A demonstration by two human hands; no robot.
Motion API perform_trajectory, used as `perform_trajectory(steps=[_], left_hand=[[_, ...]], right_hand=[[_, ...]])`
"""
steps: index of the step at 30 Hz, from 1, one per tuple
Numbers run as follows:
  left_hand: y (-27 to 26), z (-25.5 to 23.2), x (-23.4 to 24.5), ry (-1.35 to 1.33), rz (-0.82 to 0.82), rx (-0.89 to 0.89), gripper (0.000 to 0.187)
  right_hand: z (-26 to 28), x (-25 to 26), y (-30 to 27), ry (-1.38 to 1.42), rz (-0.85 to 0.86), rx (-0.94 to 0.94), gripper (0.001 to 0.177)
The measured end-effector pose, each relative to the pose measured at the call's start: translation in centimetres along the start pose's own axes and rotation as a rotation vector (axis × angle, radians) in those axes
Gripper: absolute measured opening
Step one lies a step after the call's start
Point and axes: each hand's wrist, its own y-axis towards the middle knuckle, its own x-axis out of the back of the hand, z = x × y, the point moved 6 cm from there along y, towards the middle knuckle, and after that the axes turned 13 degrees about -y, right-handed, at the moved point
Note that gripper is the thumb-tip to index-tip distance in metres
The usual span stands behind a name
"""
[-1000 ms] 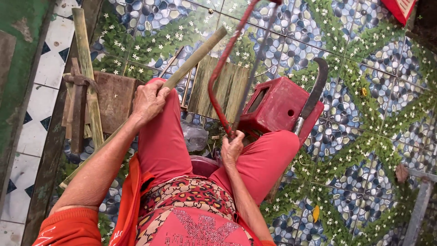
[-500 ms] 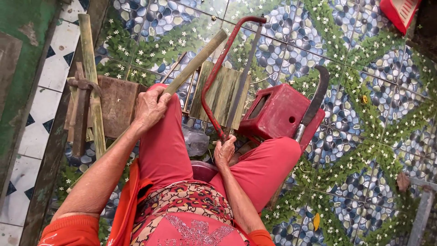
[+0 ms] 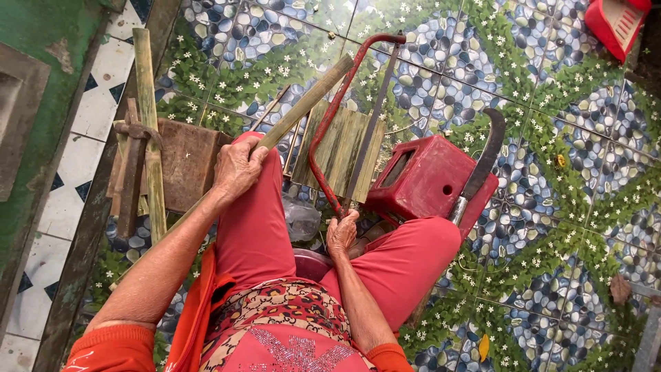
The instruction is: Sawing a bamboo pole into sections and trimming the pieces with a sickle.
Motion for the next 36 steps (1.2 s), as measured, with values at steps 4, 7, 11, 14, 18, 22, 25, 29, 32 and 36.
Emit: perform_trajectory(steps=[4,7,11,14,18,22,25,29,32,36], left_hand=[[-0.1,0.4,0.0,-0.002,0.008,0.003,0.022],[0.0,0.5,-0.1,0.011,0.012,0.001,0.023],[0.0,0.4,0.0,-0.004,0.024,-0.002,0.024],[0.0,0.3,-0.1,0.023,0.027,0.006,0.025],[0.0,0.3,-0.3,0.024,0.02,-0.014,0.025],[-0.4,-0.3,-0.2,0.034,0.008,-0.033,0.026],[-1.4,-1.7,0.3,0.051,-0.005,-0.036,0.03],[-2.6,-2.2,-0.4,0.084,0.027,-0.12,0.024],[-6.4,-4.8,-1.8,-0.004,0.137,-0.238,0.018],[-9.8,-5.0,-7.0,0.203,0.395,-0.288,0.021]], right_hand=[[-0.1,-0.7,-0.1,-0.068,0.019,-0.016,0.037],[0.8,0.5,-1.0,-0.057,0.068,-0.006,0.037],[1.5,0.9,-1.4,-0.05,0.092,0.018,0.04],[2.0,1.4,-1.4,-0.063,0.097,0.022,0.045],[1.6,0.9,-0.8,-0.063,0.047,0.059,0.059],[3.1,3.1,-1.7,-0.12,-0.077,0.117,0.08],[3.8,4.9,-2.3,-0.124,-0.148,0.136,0.093],[5.4,8.3,-1.5,-0.026,-0.235,0.173,0.087],[7.5,13.6,-1.5,0.338,-0.325,0.313,0.052],[11.4,17.0,-3.4,1.198,0.377,0.237,0.038]])
